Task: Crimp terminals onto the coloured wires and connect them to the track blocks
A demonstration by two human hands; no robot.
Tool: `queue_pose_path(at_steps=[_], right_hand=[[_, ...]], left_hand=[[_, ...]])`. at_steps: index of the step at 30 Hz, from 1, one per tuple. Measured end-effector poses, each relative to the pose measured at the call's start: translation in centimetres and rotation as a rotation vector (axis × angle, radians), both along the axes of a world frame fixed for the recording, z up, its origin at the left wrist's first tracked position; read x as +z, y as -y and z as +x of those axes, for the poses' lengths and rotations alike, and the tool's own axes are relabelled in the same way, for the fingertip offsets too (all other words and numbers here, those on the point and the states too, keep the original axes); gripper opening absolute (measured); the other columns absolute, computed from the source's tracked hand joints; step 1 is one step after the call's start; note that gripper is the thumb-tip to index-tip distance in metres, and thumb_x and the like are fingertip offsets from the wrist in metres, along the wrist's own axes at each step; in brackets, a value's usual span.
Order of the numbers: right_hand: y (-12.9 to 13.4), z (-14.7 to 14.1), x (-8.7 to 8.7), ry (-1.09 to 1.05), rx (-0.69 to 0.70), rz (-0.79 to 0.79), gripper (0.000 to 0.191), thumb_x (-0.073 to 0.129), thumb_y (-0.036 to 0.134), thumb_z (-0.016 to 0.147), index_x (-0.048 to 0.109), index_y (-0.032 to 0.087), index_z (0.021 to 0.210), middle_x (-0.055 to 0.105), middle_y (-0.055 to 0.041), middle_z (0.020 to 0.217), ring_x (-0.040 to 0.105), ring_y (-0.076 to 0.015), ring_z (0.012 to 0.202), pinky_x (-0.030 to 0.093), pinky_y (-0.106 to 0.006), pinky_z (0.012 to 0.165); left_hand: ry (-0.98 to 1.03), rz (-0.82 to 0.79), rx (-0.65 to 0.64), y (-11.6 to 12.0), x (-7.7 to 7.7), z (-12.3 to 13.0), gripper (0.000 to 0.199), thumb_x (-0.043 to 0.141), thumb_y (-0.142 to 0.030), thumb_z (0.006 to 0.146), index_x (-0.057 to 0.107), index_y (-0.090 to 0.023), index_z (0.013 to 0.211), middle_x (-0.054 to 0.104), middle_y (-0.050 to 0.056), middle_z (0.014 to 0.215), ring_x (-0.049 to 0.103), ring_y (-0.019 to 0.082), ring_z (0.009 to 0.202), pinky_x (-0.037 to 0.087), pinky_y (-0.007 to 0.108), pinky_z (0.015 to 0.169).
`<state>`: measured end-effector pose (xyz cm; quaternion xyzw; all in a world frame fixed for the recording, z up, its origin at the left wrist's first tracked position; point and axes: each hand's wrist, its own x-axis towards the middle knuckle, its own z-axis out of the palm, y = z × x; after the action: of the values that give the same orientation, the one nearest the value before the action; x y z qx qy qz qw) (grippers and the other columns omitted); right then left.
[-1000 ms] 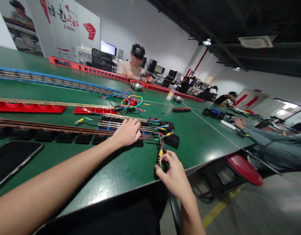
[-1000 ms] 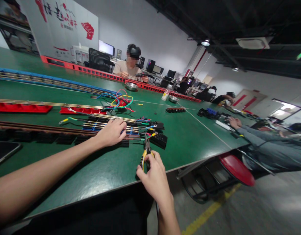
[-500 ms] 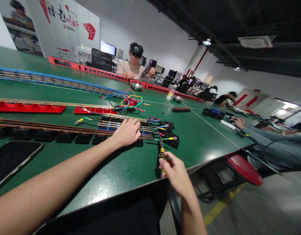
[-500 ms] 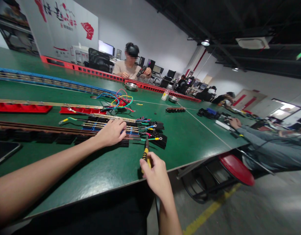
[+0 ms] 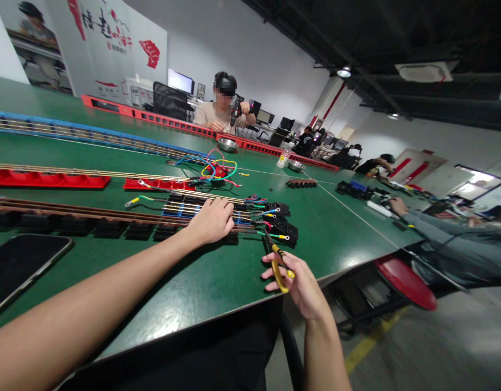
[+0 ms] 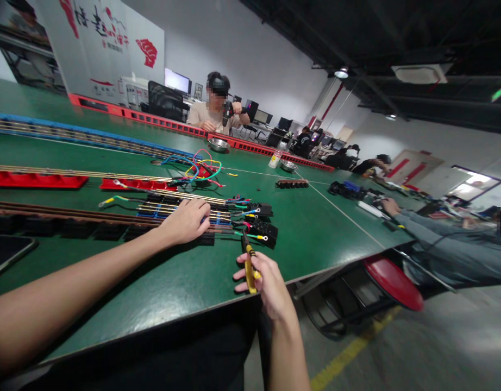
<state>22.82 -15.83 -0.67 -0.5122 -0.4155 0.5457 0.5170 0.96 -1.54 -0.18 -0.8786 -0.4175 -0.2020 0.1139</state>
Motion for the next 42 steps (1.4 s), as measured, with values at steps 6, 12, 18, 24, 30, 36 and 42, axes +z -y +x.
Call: queue_pose_path(at_steps=[6, 12, 18, 24, 30, 36, 42], right_hand=[[-0.2, 0.7, 0.3, -0.112, 0.029, -0.063, 0.039, 0.067, 0.049, 0.074, 0.072, 0.013, 0.089, 0.071, -0.0127, 0.101, 0.070, -0.0223, 0.073, 0.060, -0.035, 0.059], [-0.4, 1.7, 0.0, -0.163, 0.074, -0.096, 0.040, 0.058, 0.050, 0.076, 0.071, 0.016, 0.091, 0.073, -0.0127, 0.103, 0.070, -0.0219, 0.076, 0.059, -0.034, 0.061], [-0.6, 1.8, 0.0, -0.192, 0.077, -0.103, 0.039, 0.056, 0.049, 0.075, 0.070, 0.016, 0.089, 0.073, -0.0121, 0.100, 0.067, -0.0196, 0.071, 0.057, -0.033, 0.059], [-0.7, 1.8, 0.1, -0.214, 0.038, -0.119, 0.035, 0.056, 0.048, 0.073, 0.069, 0.017, 0.084, 0.069, -0.0094, 0.090, 0.056, -0.0153, 0.061, 0.045, -0.024, 0.045], [-0.8, 1.1, 0.1, -0.193, -0.020, -0.124, 0.037, 0.060, 0.056, 0.073, 0.059, 0.020, 0.079, 0.057, -0.0002, 0.073, 0.022, -0.0052, 0.043, 0.010, -0.018, 0.037], [1.0, 1.6, 0.9, 0.032, 0.021, -0.166, 0.056, 0.056, 0.073, 0.075, 0.057, 0.018, 0.079, 0.036, 0.0071, 0.053, 0.021, -0.0041, 0.043, 0.007, -0.017, 0.042], [2.7, 1.3, 2.0, 0.002, 0.050, -0.046, 0.054, 0.060, 0.071, 0.075, 0.057, 0.018, 0.083, 0.039, 0.0059, 0.056, 0.024, -0.0044, 0.046, 0.011, -0.017, 0.042]], left_hand=[[0.004, 0.001, -0.004, 0.0, 0.0, 0.0, 0.019, 0.042, -0.025, 0.091, 0.059, -0.016, 0.092, 0.061, 0.014, 0.106, 0.055, 0.028, 0.098, 0.041, 0.042, 0.086], [0.035, -0.029, -0.013, 0.1, 0.1, 0.0, 0.018, 0.043, -0.024, 0.091, 0.059, -0.016, 0.091, 0.061, 0.014, 0.104, 0.055, 0.029, 0.099, 0.040, 0.044, 0.086], [0.002, -0.010, -0.005, 0.0, 0.0, 0.0, 0.020, 0.041, -0.024, 0.091, 0.059, -0.016, 0.092, 0.061, 0.014, 0.104, 0.055, 0.028, 0.098, 0.041, 0.043, 0.086], [0.024, -0.022, -0.015, 0.0, 0.0, 0.0, 0.019, 0.042, -0.024, 0.091, 0.060, -0.016, 0.091, 0.061, 0.014, 0.104, 0.055, 0.029, 0.098, 0.040, 0.044, 0.086], [0.031, -0.024, -0.012, 0.0, 0.0, 0.0, 0.019, 0.042, -0.024, 0.091, 0.059, -0.016, 0.092, 0.061, 0.014, 0.104, 0.055, 0.029, 0.097, 0.040, 0.044, 0.086], [0.014, -0.002, -0.005, -0.1, -0.1, 0.0, 0.018, 0.042, -0.025, 0.091, 0.059, -0.016, 0.092, 0.061, 0.014, 0.106, 0.055, 0.028, 0.097, 0.041, 0.042, 0.086], [0.000, -0.006, -0.003, -0.1, 0.0, 0.0, 0.019, 0.042, -0.025, 0.091, 0.059, -0.016, 0.091, 0.061, 0.014, 0.104, 0.055, 0.028, 0.098, 0.041, 0.043, 0.085]])
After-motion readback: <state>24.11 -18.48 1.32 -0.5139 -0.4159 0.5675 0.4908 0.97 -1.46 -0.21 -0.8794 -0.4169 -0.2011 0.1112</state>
